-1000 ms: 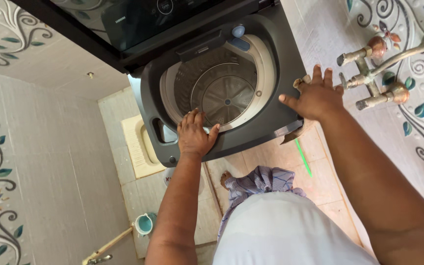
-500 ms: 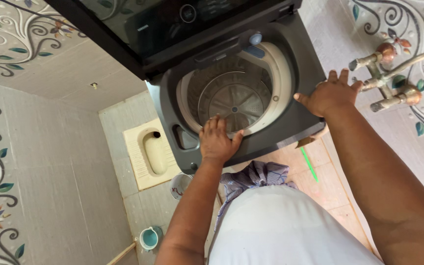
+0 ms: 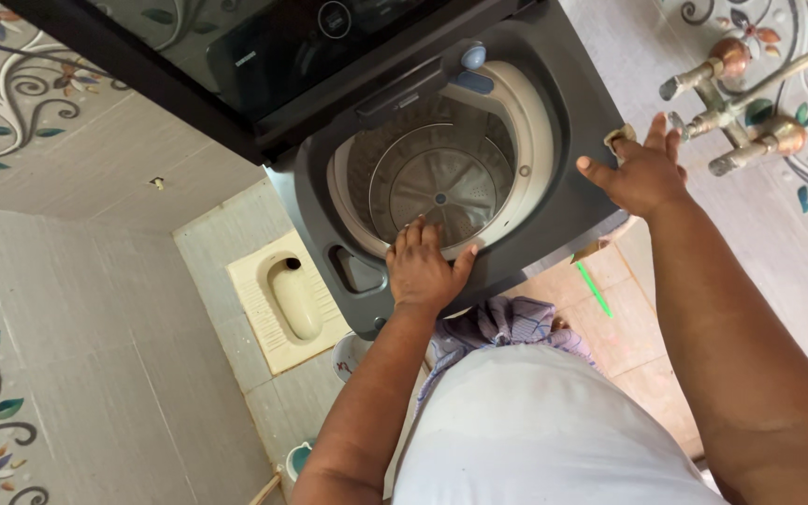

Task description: The person cleans the interior and exterior of a top-loading washing machine using a cloth. They wipe the detergent dispenser, the rim, the control panel, and the inner drum of the machine.

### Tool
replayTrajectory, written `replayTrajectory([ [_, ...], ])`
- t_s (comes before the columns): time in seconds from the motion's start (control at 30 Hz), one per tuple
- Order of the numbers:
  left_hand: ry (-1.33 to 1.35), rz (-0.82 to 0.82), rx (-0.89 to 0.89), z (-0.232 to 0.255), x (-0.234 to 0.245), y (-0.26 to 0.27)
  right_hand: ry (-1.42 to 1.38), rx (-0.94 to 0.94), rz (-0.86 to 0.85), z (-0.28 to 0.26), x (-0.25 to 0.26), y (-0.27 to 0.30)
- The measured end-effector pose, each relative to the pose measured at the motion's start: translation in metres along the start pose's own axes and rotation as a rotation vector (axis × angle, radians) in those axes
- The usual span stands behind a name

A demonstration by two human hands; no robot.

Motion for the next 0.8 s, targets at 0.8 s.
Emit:
replayTrajectory([
  [0.8, -0.141, 0.01, 0.141, 0.014, -0.018, -0.002, 0.071, 0.403, 0.181, 0.041, 0.009, 0.026],
])
Point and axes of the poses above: each hand's wrist, its own y-axis away from the middle knuckle, its own x-axis out of the back of the hand, z = x × y, the point moved 1 cm from there along -y, towards the middle knuckle, and after that the axes turned 2 degrees about -y, right-handed, at the moved point
